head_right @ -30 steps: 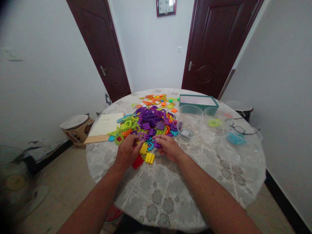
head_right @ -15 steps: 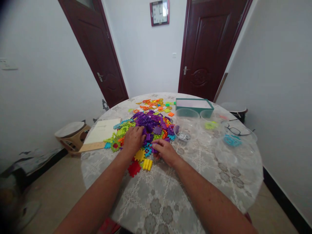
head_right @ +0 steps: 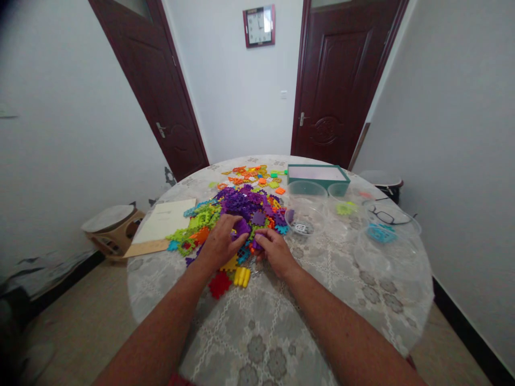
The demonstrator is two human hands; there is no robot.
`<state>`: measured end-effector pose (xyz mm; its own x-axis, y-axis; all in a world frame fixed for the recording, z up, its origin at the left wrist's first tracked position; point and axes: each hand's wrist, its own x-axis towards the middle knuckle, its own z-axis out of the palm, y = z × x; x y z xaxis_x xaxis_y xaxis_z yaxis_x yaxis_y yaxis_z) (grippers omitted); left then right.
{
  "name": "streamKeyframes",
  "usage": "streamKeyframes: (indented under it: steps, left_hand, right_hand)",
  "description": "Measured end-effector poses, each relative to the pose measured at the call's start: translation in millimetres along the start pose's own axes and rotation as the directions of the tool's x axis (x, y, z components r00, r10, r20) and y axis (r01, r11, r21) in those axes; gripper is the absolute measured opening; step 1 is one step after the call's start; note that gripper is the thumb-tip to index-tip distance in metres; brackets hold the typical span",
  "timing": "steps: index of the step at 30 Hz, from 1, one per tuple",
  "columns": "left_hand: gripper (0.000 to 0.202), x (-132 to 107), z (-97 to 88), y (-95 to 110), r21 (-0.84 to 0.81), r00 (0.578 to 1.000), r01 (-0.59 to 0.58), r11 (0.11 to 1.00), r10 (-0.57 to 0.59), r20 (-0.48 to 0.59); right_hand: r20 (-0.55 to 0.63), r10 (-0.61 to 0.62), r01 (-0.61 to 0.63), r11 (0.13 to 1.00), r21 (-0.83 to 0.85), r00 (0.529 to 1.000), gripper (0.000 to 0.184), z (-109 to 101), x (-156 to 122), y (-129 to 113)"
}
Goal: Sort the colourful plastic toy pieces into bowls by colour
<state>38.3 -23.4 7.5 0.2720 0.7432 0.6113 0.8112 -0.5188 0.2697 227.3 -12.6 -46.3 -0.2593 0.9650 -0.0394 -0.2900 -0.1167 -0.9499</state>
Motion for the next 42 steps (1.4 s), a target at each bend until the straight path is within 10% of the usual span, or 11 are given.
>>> streamKeyframes:
  steps: [7, 17, 29, 36, 42]
  left_hand:
    - [0.033, -12.3, -1.4, 27.6, -0.192, 0.994, 0.100, 0.976, -0.091, 0.058]
    - [0.035, -21.8, 23.5, 14.1, -0.216, 0.998, 0.043, 0.975, -0.051, -0.032]
    - [0.022, -22.1, -3.8, -16.8, -0.178, 0.971, 0.012, 0.984, -0.054, -0.233]
    - [0.011, -19.6, -0.7, -35.9, -0.086, 0.954, 0.019, 0.996, -0.044, -0.298]
    - [0.014, -23.8, 5.7, -38.8, -0.083, 0.946, 0.029, 0.996, -0.054, -0.320]
  right_hand:
    - [-0.068, -0.042, 0.040, 0.999, -0.027, 0.997, 0.042, 7.6, -2.5, -1.7]
    - [-0.010, -0.121, 0.119, 0.983, -0.137, 0.993, 0.047, 7.7, -5.3, 0.2]
    - [0.109, 0.047, -0.008, 0.943, -0.334, 0.993, 0.036, -8.9, -14.6, -77.1]
    - [-0.111, -0.002, -0.022, 0.977, -0.213, 0.994, 0.033, -66.1, 54.2, -141.1]
    - [-0.424, -0.148, 0.043, 0.968, -0.248, 0.893, 0.015, -110.4, 152.9, -171.6]
